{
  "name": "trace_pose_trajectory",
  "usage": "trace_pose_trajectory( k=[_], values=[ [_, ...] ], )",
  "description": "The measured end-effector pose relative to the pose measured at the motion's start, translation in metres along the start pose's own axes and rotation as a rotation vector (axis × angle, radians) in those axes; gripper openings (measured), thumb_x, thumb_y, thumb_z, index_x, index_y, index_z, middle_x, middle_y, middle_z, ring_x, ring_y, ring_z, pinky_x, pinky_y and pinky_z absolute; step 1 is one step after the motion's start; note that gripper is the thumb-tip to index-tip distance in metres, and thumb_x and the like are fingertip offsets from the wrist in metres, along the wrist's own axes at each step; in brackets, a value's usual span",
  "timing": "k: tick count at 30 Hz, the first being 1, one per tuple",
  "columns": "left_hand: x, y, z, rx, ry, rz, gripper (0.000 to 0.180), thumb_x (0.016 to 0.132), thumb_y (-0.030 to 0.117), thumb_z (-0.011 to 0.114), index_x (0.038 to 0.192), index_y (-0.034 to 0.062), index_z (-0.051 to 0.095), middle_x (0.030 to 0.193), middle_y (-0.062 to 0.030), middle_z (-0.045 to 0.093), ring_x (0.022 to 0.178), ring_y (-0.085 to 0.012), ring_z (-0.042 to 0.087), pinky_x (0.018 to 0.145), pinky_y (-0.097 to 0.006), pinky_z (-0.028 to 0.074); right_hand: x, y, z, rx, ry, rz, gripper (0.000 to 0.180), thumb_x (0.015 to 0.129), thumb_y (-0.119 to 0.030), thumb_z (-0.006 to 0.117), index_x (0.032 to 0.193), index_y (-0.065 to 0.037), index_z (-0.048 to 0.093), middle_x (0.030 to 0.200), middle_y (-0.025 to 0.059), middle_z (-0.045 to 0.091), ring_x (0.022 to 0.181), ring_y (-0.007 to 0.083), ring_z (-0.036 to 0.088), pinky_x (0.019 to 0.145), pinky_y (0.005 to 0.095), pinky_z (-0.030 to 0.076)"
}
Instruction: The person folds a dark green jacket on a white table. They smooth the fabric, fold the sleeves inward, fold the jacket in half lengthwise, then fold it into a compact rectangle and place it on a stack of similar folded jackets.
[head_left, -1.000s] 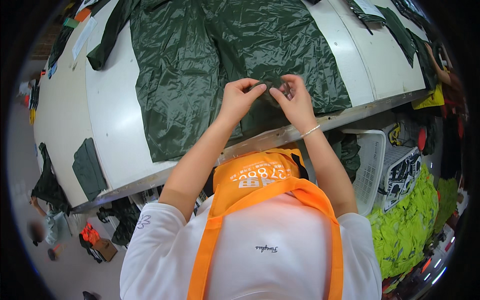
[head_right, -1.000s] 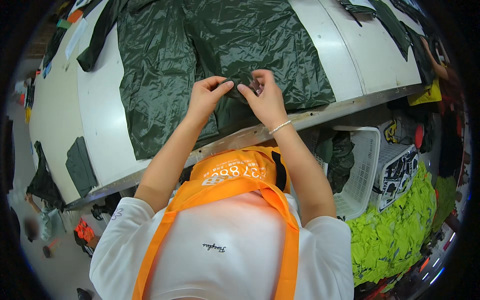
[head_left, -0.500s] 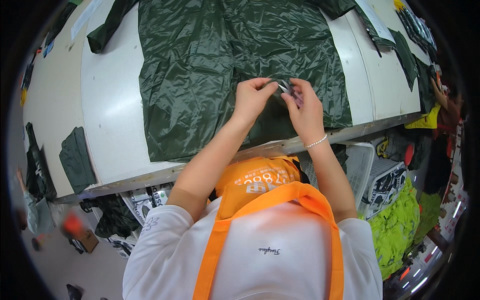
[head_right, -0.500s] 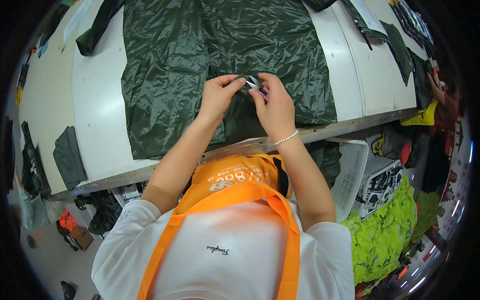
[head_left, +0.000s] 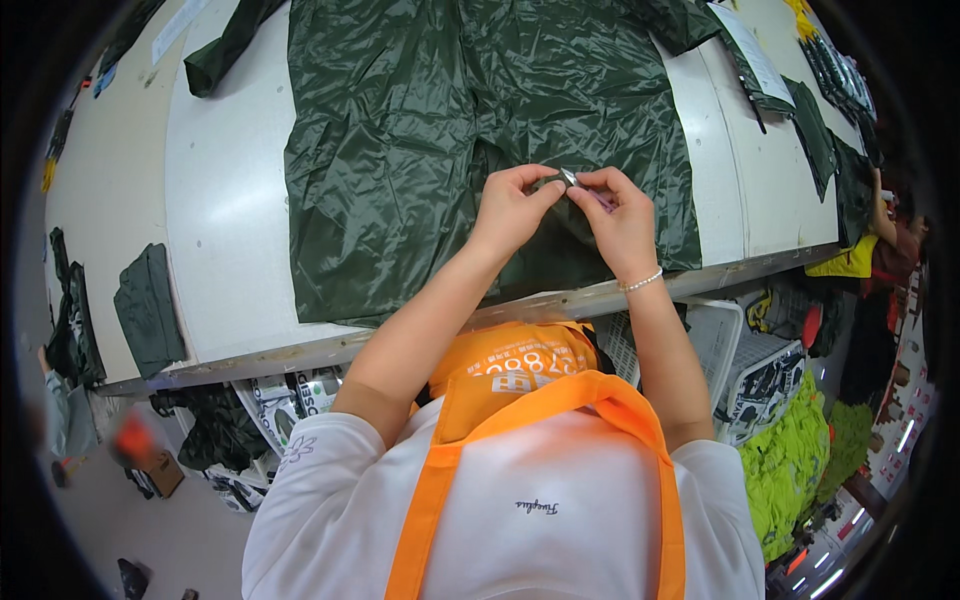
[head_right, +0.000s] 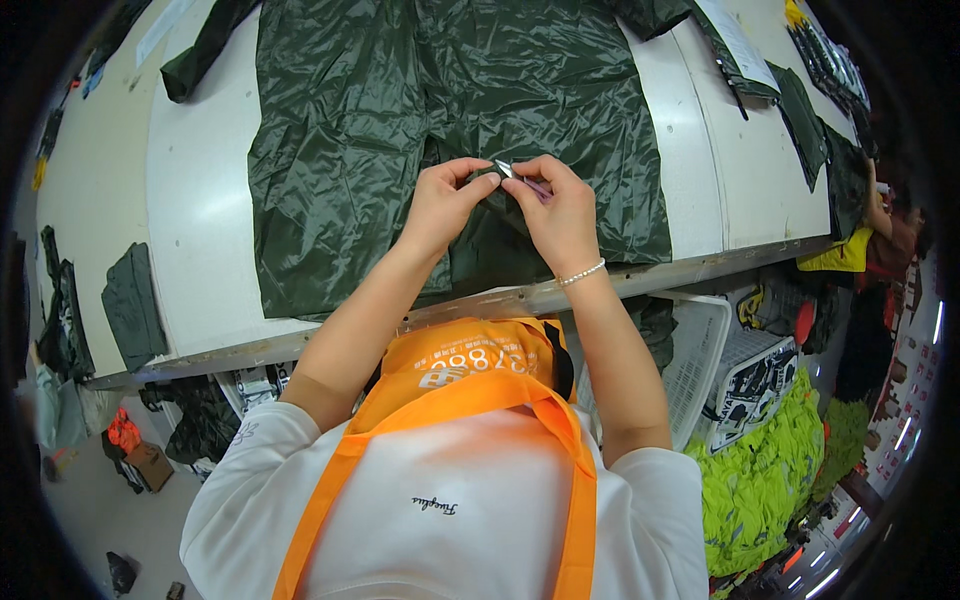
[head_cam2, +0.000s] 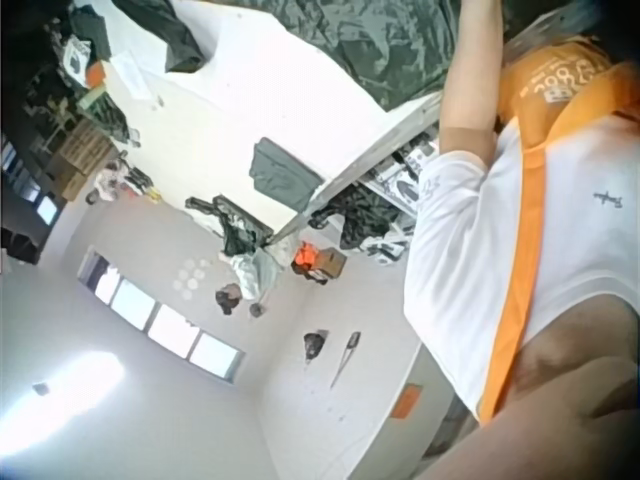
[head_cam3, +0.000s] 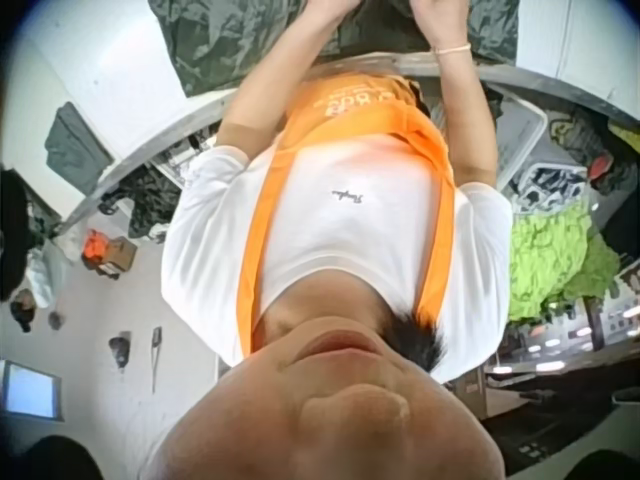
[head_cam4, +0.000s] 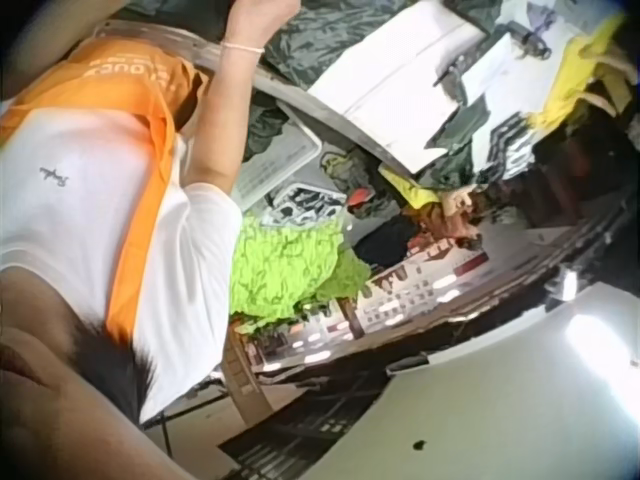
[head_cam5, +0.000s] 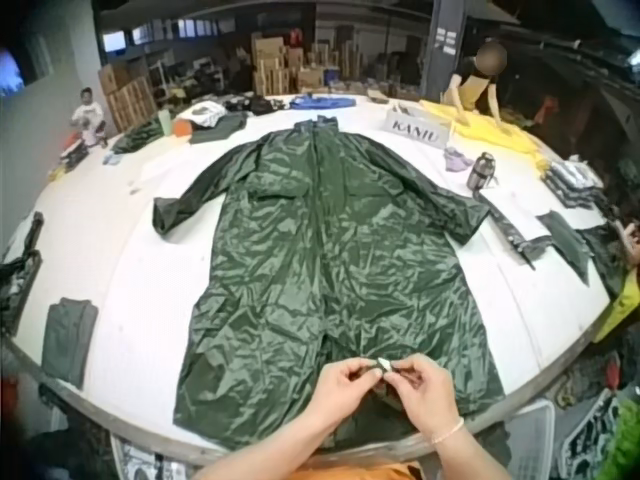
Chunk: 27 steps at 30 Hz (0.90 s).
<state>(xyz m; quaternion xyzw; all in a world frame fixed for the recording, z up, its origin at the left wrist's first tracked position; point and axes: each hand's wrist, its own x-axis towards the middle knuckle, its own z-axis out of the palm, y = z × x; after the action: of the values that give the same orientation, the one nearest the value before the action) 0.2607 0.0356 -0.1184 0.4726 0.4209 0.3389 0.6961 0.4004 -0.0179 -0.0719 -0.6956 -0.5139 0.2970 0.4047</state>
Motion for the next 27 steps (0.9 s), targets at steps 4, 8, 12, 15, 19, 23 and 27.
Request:
trace_pose_trajectory(
  k=[4, 8, 12, 15, 19, 23, 27],
  values=[
    [-0.002, -0.002, 0.002, -0.020, 0.006, 0.022, 0.019, 0.083, 0.008, 0.065, 0.098, -0.0024, 0.067, 0.083, -0.0007, 0.065, 0.073, -0.0042, 0.054, 0.066, -0.018, 0.042, 0.000, -0.003, -0.001, -0.017, 0.046, -0.056, 0.016, 0.077, -0.007, 0.071, 0.089, 0.000, 0.064, 0.079, 0.0079, 0.064, 0.067, 0.0118, 0.059, 0.064, 0.0242, 0.048],
    [-0.012, 0.005, -0.005, -0.149, -0.062, 0.049, 0.024, 0.084, 0.009, 0.064, 0.106, 0.0001, 0.065, 0.091, -0.0003, 0.065, 0.075, -0.0039, 0.054, 0.066, -0.018, 0.042, -0.001, -0.008, 0.002, 0.168, 0.110, 0.048, 0.016, 0.076, -0.009, 0.073, 0.086, 0.000, 0.064, 0.069, 0.0042, 0.058, 0.060, 0.0076, 0.050, 0.059, 0.0216, 0.043],
    [-0.044, -0.007, -0.049, 0.028, 0.113, 0.328, 0.037, 0.080, 0.006, 0.065, 0.116, 0.0047, 0.056, 0.099, 0.0010, 0.057, 0.076, -0.0058, 0.052, 0.065, -0.020, 0.041, -0.023, 0.006, 0.005, -0.043, -0.094, -0.040, 0.019, 0.077, -0.012, 0.073, 0.080, 0.001, 0.060, 0.061, 0.0002, 0.048, 0.058, 0.0065, 0.038, 0.053, 0.0231, 0.036],
    [-0.084, -0.037, -0.087, 0.675, 0.087, 0.431, 0.039, 0.068, 0.012, 0.073, 0.103, 0.0068, 0.057, 0.090, -0.0046, 0.055, 0.078, -0.0172, 0.055, 0.067, -0.028, 0.043, -0.027, 0.042, 0.011, 0.159, -0.056, 0.052, 0.028, 0.079, -0.013, 0.072, 0.071, 0.002, 0.050, 0.058, -0.0026, 0.037, 0.057, 0.0057, 0.030, 0.050, 0.0235, 0.029],
    [-0.121, -0.089, -0.074, 1.006, -0.017, 0.462, 0.039, 0.068, 0.018, 0.073, 0.103, 0.0098, 0.058, 0.107, -0.0075, 0.053, 0.104, -0.0274, 0.049, 0.085, -0.038, 0.038, -0.037, 0.040, 0.021, 0.122, -0.113, 0.048, 0.032, 0.080, -0.015, 0.071, 0.069, 0.001, 0.046, 0.058, -0.0034, 0.034, 0.057, 0.0056, 0.028, 0.050, 0.0237, 0.027],
    [-0.112, -0.104, -0.071, 0.844, 0.177, 0.463, 0.024, 0.072, 0.008, 0.070, 0.094, 0.0053, 0.063, 0.094, -0.0088, 0.060, 0.091, -0.0281, 0.056, 0.078, -0.035, 0.044, -0.050, 0.026, 0.019, 0.026, -0.173, 0.013, 0.023, 0.079, -0.016, 0.071, 0.077, 0.001, 0.057, 0.058, -0.0014, 0.040, 0.057, 0.0067, 0.032, 0.051, 0.0233, 0.031],
    [-0.111, -0.071, -0.068, 0.493, 0.333, 0.371, 0.012, 0.073, 0.001, 0.070, 0.084, 0.0002, 0.065, 0.085, -0.0100, 0.066, 0.078, -0.0214, 0.062, 0.072, -0.028, 0.048, -0.066, 0.044, 0.023, -0.059, -0.369, 0.014, 0.025, 0.080, -0.018, 0.071, 0.080, 0.003, 0.057, 0.072, 0.0045, 0.054, 0.061, 0.0113, 0.045, 0.057, 0.0257, 0.041]
  ],
)
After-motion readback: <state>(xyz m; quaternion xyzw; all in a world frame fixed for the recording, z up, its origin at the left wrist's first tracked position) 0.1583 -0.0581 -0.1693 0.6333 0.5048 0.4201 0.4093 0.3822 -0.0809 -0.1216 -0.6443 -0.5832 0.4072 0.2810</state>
